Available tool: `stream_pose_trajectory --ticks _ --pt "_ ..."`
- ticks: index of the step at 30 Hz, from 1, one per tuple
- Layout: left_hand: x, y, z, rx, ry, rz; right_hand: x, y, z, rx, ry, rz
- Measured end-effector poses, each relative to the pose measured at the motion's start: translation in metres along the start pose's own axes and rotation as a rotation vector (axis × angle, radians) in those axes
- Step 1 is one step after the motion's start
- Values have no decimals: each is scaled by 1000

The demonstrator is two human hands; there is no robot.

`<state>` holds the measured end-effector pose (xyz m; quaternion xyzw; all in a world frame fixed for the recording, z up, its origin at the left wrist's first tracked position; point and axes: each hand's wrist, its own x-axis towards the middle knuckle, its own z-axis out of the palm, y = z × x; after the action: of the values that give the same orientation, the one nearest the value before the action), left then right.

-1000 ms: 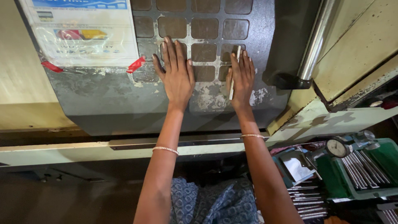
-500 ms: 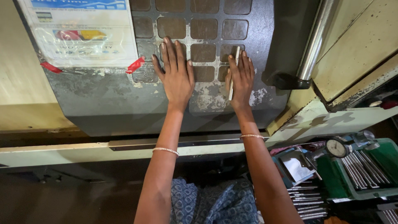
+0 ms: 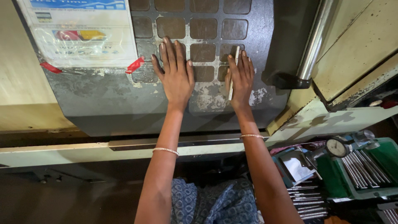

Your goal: The person inserts cylindrical metal rods into a grid of square indentations on a metal plate. They open a machine door, place the rods into slots inside, close the door, and repeat the process with multiple rods.

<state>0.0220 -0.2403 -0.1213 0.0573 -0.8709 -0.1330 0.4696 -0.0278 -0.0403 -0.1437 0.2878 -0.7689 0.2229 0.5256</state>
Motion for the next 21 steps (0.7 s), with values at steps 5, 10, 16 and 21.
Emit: stream_pose_trajectory --ticks 5,10,16,21 --pt "0 0 -1 -10 -20 -22 0 -3 -3 23 -2 12" --pt "2 2 -4 -1 21 5 3 -2 -3 -1 -4 -4" --pt "0 0 -5 -30 11 18 1 -1 -4 34 2 -9" --pt "-1 -1 1 -30 15 -4 1 0 -1 5 10 -19"
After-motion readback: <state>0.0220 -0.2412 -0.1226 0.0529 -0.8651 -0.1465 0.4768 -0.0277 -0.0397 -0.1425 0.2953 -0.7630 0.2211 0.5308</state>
